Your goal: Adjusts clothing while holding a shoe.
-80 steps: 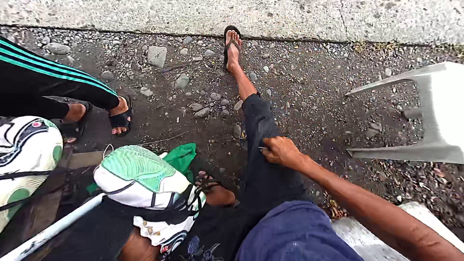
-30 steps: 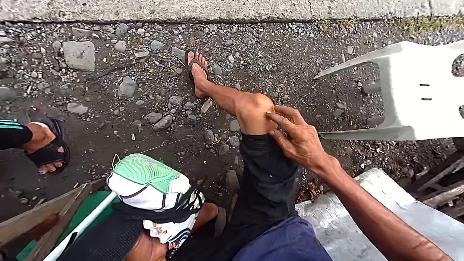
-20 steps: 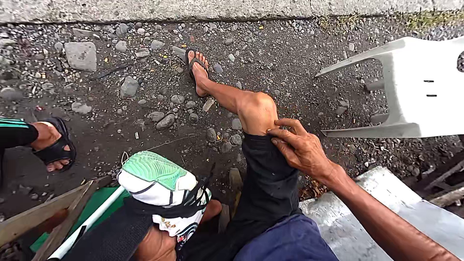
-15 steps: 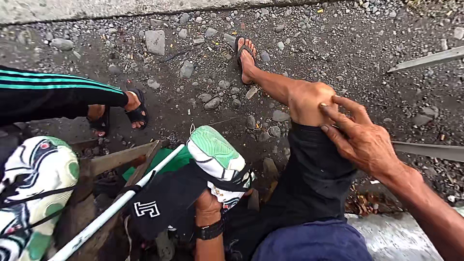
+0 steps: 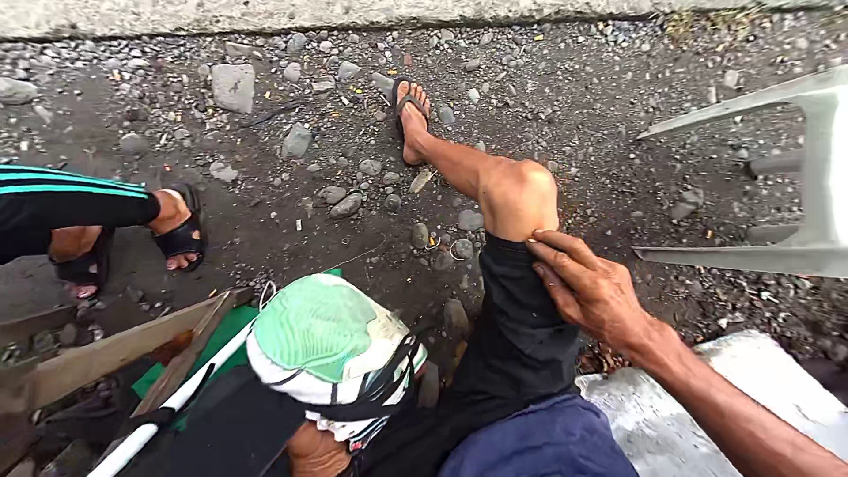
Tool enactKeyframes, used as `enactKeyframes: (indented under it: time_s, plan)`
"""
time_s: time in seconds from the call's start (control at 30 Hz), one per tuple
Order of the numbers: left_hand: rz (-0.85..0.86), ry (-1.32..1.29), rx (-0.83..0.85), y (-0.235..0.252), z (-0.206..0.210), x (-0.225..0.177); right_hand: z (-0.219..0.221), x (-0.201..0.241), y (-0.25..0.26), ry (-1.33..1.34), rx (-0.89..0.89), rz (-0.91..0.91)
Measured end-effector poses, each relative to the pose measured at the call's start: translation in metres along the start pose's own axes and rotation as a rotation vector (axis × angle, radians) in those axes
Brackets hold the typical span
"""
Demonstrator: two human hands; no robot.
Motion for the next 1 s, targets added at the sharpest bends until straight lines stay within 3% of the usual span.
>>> enactKeyframes:
  time_s: [0.07,0.1,0.13,0.17,0.23,0.3,0.33,0.43,0.47,0.53,0.63,0.73,0.77,0.83,0.87,0.9,1.0]
  plan:
    - [0.017,0.085,0.095,-0.004,-0.014,0.000,0.000,-0.003,-0.003,0.011,0.000,0.013]
    - [-0.010,0.107,0.008,-0.007,-0.015,-0.002,0.000,-0.004,-0.004,0.012,-0.005,0.015]
    - [-0.119,0.182,-0.448,-0.003,0.012,-0.010,0.000,-0.005,-0.004,0.012,-0.013,0.014]
    - [-0.036,0.140,0.021,-0.006,-0.016,-0.006,-0.001,-0.006,-0.005,0.013,-0.022,0.012]
    - [-0.007,0.151,-0.080,-0.001,-0.004,-0.003,-0.002,-0.009,-0.002,0.022,-0.038,0.012]
    - [-0.047,0.134,-0.054,-0.003,-0.007,-0.003,-0.005,-0.011,0.003,0.036,-0.047,0.023]
    - [-0.063,0.127,-0.101,-0.002,-0.002,-0.005,-0.006,-0.013,0.005,0.040,-0.048,0.036]
    - [-0.135,0.205,-0.496,0.015,0.048,-0.019,-0.007,-0.015,0.012,0.028,-0.044,0.081]
    - [-0.176,0.246,-0.557,0.019,0.056,-0.022,-0.007,-0.016,0.014,0.017,-0.036,0.096]
    - [-0.164,0.210,-0.495,0.015,0.045,-0.017,-0.006,-0.017,0.017,-0.004,-0.007,0.122]
    - [-0.142,-0.064,-0.036,0.004,-0.012,0.001,-0.008,-0.016,0.022,-0.050,0.062,0.148]
    - [-0.117,-0.035,-0.172,0.003,0.007,-0.010,-0.011,-0.013,0.025,-0.062,0.107,0.138]
    - [-0.056,0.040,-0.140,-0.001,-0.002,-0.005,-0.012,-0.013,0.025,-0.057,0.106,0.123]
    - [0.092,0.193,0.301,-0.012,-0.050,0.010,-0.013,-0.016,0.025,-0.031,0.108,0.092]
    - [0.016,0.088,0.050,-0.013,-0.035,0.007,-0.013,-0.017,0.023,-0.009,0.111,0.086]
    - [-0.060,0.007,-0.078,-0.008,-0.018,0.001,-0.014,-0.017,0.021,0.019,0.115,0.084]
    - [-0.129,-0.115,-0.156,0.003,0.015,-0.015,-0.017,-0.020,0.025,0.086,0.118,0.108]
Point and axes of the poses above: each hand's wrist, its own y-axis towards the middle knuckle, its own z-axis out of the palm, x = y × z, the point moved 3 cm from there along y, towards the middle knuckle, and after that the axes turned 9 degrees about y, right-handed, at the moved point
